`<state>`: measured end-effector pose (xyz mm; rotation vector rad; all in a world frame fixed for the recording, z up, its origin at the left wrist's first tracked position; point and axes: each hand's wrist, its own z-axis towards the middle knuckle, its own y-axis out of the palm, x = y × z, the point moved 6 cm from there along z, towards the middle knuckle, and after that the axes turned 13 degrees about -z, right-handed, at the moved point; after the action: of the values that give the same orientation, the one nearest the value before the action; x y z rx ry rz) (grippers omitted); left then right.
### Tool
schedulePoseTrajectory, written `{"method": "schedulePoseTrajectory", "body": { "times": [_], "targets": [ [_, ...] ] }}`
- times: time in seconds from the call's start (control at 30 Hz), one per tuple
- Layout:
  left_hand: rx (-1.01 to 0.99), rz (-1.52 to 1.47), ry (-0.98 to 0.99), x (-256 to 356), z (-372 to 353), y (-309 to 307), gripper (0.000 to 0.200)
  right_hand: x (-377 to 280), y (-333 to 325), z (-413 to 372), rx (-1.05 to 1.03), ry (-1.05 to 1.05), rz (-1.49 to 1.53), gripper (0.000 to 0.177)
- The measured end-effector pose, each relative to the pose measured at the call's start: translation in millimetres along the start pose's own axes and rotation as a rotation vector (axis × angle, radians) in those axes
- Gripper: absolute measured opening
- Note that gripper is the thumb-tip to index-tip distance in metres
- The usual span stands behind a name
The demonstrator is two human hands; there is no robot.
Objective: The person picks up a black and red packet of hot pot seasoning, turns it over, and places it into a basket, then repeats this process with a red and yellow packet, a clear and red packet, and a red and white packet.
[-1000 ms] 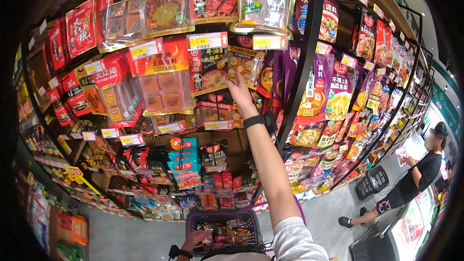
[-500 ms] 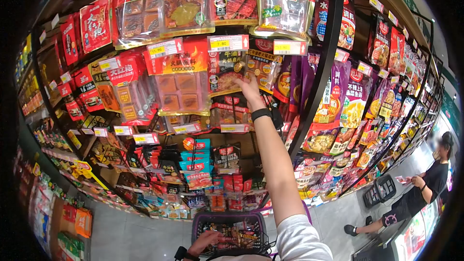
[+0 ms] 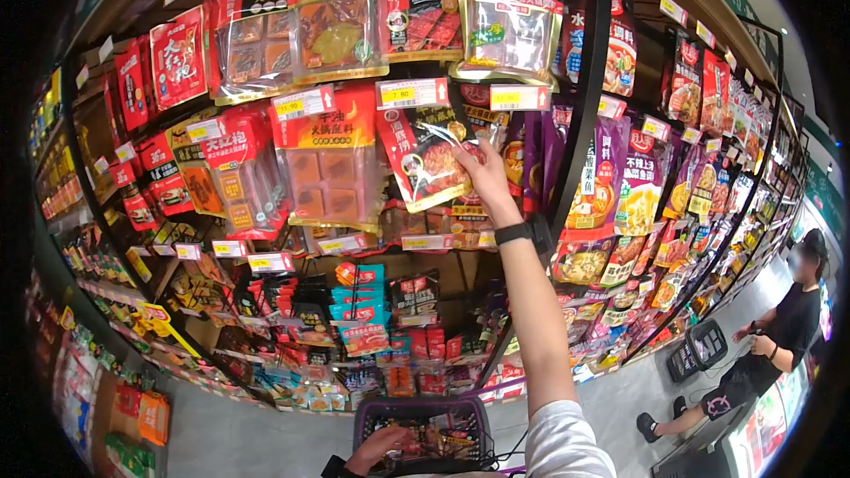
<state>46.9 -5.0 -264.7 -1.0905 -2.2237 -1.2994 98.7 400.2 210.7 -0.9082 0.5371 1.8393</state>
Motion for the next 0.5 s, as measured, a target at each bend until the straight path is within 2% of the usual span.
{"method": "schedulePoseTrajectory", "body": {
  "times": [0.1,0.2,0.33,0.4,0.5],
  "targets": [
    [-0.021,0.025,-0.011,-2.7,2.3,3.5,0.033,-20.5,-8.3,-31.7,-0.094,0.097,0.147,0.031],
    [-0.006,0.072,-0.042,1.1,4.5,9.1,0.032,-36.9,-15.0,-74.6,-0.062,0.148,0.173,0.024],
    [-0.062,0.057,-0.017,11.4,11.6,29.9,0.031,-37.4,-11.9,-104.3,-0.006,0.069,0.237,0.015],
    [-0.091,0.04,-0.002,11.9,9.8,34.7,0.03,-33.9,-7.7,-110.7,-0.022,0.063,0.319,0.023],
    [-0.107,0.049,0.014,15.0,13.3,39.5,0.026,-39.4,1.1,-132.0,-0.044,0.098,0.441,0.025]
  ]
}}
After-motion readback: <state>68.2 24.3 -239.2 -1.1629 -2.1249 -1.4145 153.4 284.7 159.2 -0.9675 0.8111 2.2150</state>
